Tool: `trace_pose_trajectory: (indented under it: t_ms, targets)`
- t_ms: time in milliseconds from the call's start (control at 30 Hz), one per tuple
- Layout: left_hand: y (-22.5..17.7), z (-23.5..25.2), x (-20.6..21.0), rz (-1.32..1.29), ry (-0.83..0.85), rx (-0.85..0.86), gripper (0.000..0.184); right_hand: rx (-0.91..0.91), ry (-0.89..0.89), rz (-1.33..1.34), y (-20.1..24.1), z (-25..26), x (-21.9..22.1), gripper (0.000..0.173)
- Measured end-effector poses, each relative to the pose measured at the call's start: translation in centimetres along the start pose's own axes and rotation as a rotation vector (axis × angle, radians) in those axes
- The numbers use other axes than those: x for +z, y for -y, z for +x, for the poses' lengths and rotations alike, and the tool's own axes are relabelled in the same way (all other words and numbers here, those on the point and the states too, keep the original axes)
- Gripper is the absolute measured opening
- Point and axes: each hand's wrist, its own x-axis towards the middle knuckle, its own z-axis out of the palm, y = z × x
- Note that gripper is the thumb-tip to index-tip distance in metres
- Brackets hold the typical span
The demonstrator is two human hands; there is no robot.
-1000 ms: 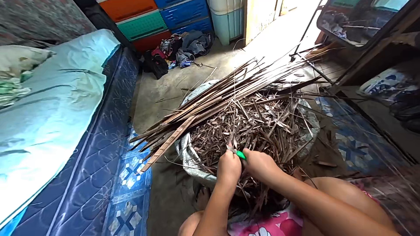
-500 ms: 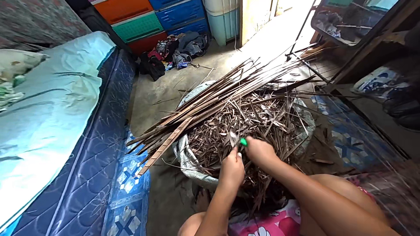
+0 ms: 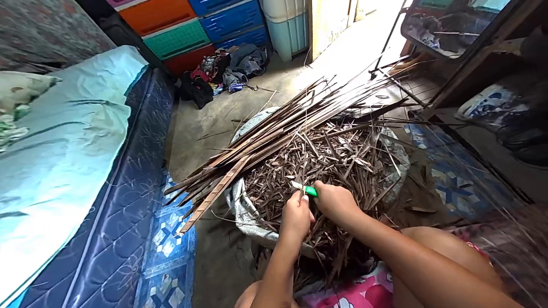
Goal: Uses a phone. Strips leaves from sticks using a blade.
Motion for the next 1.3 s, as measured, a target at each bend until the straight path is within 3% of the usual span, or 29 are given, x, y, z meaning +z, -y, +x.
trace_pose_trajectory:
  t_ms: [100, 233, 367, 467, 600, 667, 767, 833, 900, 967, 1067, 1133, 1300]
  targets:
    - [0.0, 0.1, -0.3, -0.041, 0.012, -0.033, 0.030, 0.045, -0.032, -0.007, 0.3, 0.6, 0.2, 0.029]
    - [0.4, -1.2, -0.3, -0.162, 0.124, -0.091, 0.036, 0.190, -0.158, 0.081, -3.0, 2.9, -1.8, 0.034]
    - [1.0, -0.7, -0.9, -0.373, 0.138, -0.035, 0.037, -0.005, -0.104, 0.149, -2.8, 0.5, -2.4, 0.034]
    - [1.1, -0.6, -1.7, -0.573, 0.260, -0.074, 0.040, -0.093, 0.029, 0.073, -1.1, -1.4, -0.6, 0.034]
    - [1.2, -1.4, -2.2, -0.806, 0.452, -0.104, 0.047, 0.094, -0.140, 0.099, -2.9, 1.3, -2.2, 0.034]
    - [1.3, -1.5, -2.2, -0.833, 0.487, -0.087, 0.048, 0.117, -0.203, 0.216, -5.0, 2.8, -3.7, 0.038]
    - [1.4, -1.1, -2.0, -0.780, 0.482, -0.042, 0.049, -0.130, -0.270, 0.682, -6.3, 3.0, -3.5, 0.035]
    - [1.3, -1.2, -1.3, -0.700, 0.488, 0.014, 0.046, -0.237, -0.176, 0.969, -5.5, 2.7, -2.8, 0.027]
    - [1.2, -1.6, -0.2, -0.635, 0.472, 0.053, 0.038, -0.245, -0.140, 1.108, -4.9, 2.5, -2.4, 0.019]
    - [1.2, -1.9, 0.6, -0.518, 0.426, 0.096, 0.030, -0.217, -0.272, 1.185, -5.1, 3.0, -2.5, 0.018]
    - [1.0, -1.9, 1.3, -0.283, 0.287, 0.127, 0.036, -0.135, -0.492, 0.867, -6.7, 4.2, -3.2, 0.029]
    - [1.0, -1.3, 1.5, -0.086, 0.168, 0.114, 0.030, -0.113, -0.368, 0.580, -6.4, 3.2, -3.5, 0.038]
    - [0.6, 0.5, 0.9, 0.293, -0.084, 0.021, 0.034, -0.129, 0.080, 0.047, -1.3, -1.7, -0.5, 0.035]
